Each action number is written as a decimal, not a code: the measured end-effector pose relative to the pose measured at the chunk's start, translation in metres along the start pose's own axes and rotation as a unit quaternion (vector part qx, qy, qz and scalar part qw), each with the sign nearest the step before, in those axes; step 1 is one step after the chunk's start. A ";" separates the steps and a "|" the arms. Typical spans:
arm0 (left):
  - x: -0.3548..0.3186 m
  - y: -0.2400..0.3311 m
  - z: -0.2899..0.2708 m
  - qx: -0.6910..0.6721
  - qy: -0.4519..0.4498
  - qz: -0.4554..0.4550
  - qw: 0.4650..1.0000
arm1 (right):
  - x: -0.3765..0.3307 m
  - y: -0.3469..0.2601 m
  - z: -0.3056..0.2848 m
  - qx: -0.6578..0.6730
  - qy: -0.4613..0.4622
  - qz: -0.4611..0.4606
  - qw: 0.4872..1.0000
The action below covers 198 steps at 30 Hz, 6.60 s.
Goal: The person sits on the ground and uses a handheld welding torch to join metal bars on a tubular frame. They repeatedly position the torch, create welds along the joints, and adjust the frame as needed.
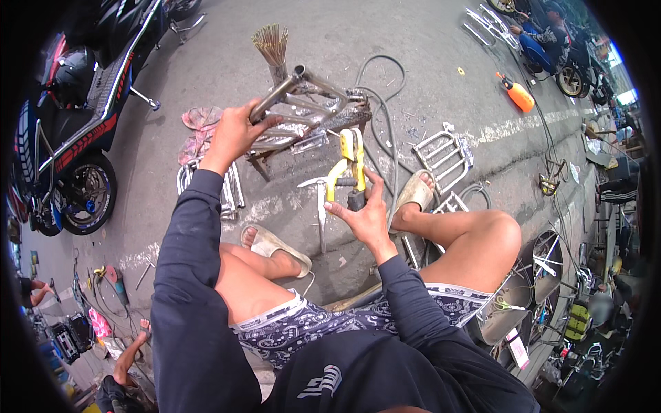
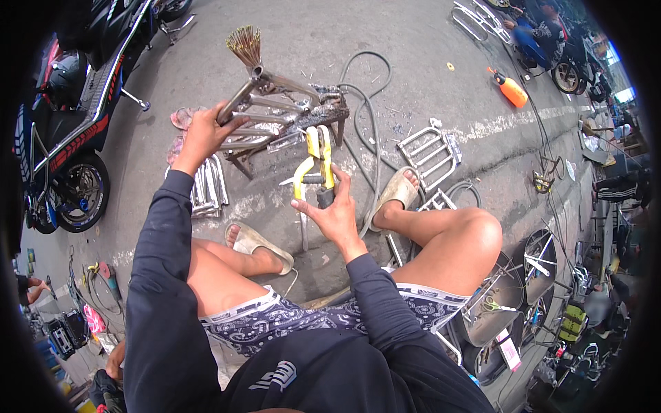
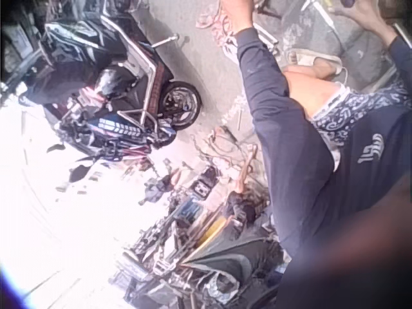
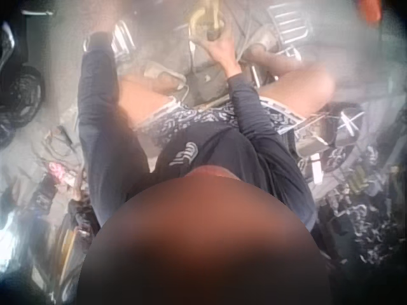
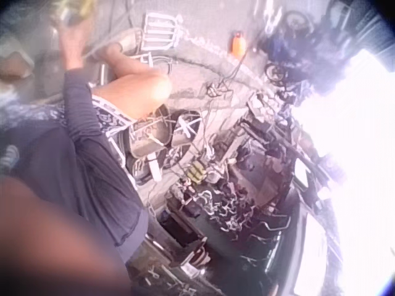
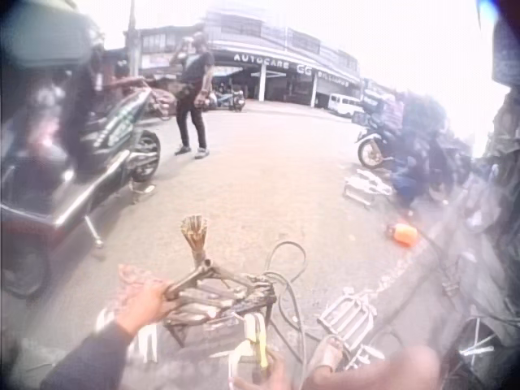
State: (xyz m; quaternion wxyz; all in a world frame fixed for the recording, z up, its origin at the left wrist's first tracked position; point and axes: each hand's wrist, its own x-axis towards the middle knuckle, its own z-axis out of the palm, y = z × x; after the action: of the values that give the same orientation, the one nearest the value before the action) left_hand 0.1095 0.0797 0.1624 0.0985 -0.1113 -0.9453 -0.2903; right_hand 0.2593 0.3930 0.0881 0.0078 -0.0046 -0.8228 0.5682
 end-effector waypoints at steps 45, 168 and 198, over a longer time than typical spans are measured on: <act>-0.017 0.038 0.007 0.029 -0.011 0.009 0.999 | 0.033 0.036 0.054 -0.015 0.061 -0.028 0.998; -0.010 0.014 0.004 0.030 0.029 -0.025 0.999 | 0.048 0.032 0.054 0.020 0.058 -0.019 0.998; -0.009 0.009 0.003 0.025 0.011 -0.044 0.999 | 0.050 0.031 0.053 -0.053 0.050 -0.036 0.997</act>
State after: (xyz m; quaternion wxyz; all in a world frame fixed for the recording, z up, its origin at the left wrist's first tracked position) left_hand 0.1198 0.0871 0.1626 0.0986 -0.0636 -0.9551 -0.2721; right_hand 0.2083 0.3550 0.0406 0.0693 -0.0044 -0.8498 0.5226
